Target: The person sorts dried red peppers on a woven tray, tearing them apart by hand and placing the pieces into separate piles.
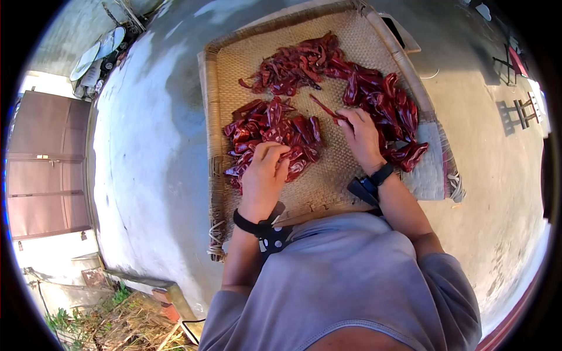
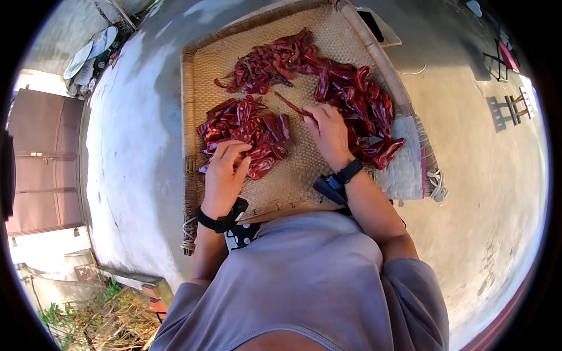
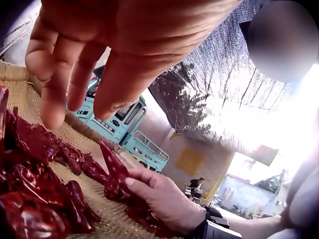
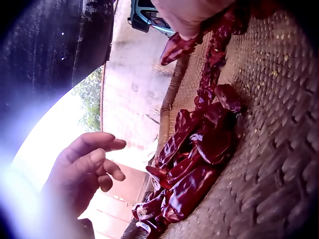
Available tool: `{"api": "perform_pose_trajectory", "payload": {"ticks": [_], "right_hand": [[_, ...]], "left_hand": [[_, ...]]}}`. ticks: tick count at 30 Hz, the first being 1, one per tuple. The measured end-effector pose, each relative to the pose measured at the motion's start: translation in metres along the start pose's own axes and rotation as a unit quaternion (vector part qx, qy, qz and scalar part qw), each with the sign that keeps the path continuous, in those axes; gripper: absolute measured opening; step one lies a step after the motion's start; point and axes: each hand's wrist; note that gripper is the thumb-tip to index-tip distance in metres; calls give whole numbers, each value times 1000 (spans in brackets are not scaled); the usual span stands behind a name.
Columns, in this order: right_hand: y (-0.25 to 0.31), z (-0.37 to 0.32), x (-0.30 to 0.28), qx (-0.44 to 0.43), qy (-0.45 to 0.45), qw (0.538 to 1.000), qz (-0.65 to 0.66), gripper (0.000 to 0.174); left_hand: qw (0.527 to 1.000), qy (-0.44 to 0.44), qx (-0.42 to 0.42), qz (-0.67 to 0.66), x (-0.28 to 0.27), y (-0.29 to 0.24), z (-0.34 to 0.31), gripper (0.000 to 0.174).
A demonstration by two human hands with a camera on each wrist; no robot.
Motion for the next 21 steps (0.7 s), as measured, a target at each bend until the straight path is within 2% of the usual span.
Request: {"api": "perform_pose_trajectory", "payload": {"ticks": [1, 5, 7, 8, 11, 12, 14, 16, 19, 20, 21], "right_hand": [[3, 0, 0, 25, 7, 995, 100, 21], [4, -1, -5, 17, 167, 961, 219, 25], [11, -3, -4, 45, 263, 919, 290, 25], [15, -5, -6, 110, 312, 873, 358, 25], [5, -10, 1, 131, 357, 833, 402, 29], [5, -10, 1, 125, 333, 852, 384, 29], [8, -11, 2, 114, 286, 886, 347, 31], [3, -8, 2, 129, 274, 892, 335, 31], [0, -7, 2, 123, 270, 899, 323, 30], [4, -5, 0, 124, 278, 897, 319, 30], [7, -6, 0, 126, 287, 896, 316, 30]], "left_hand": [[1000, -7, 14, -2, 3, -2, 2, 29], [996, -27, 84, 18, 18, -13, 12, 40], [990, -33, 128, 49, 25, -17, 15, 43], [992, -2, 110, 62, 28, -17, 16, 41], [987, 11, 115, 107, 34, -7, 14, 33], [991, 10, 90, 94, 34, -8, 11, 22], [994, 37, 29, 104, 24, -6, 4, 19], [988, 71, -18, 137, 11, 2, -4, 17], [991, 63, -26, 118, -9, 17, -19, 14], [991, 77, -29, 105, -16, 22, -24, 20], [990, 50, -38, 123, -19, 24, -27, 22]]}}
Point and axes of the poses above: each hand's wrist, its own z-axis towards the middle knuckle, its own x-axis out of the palm, y = z × x, and after that the axes turned 4 degrees about z, right-handed
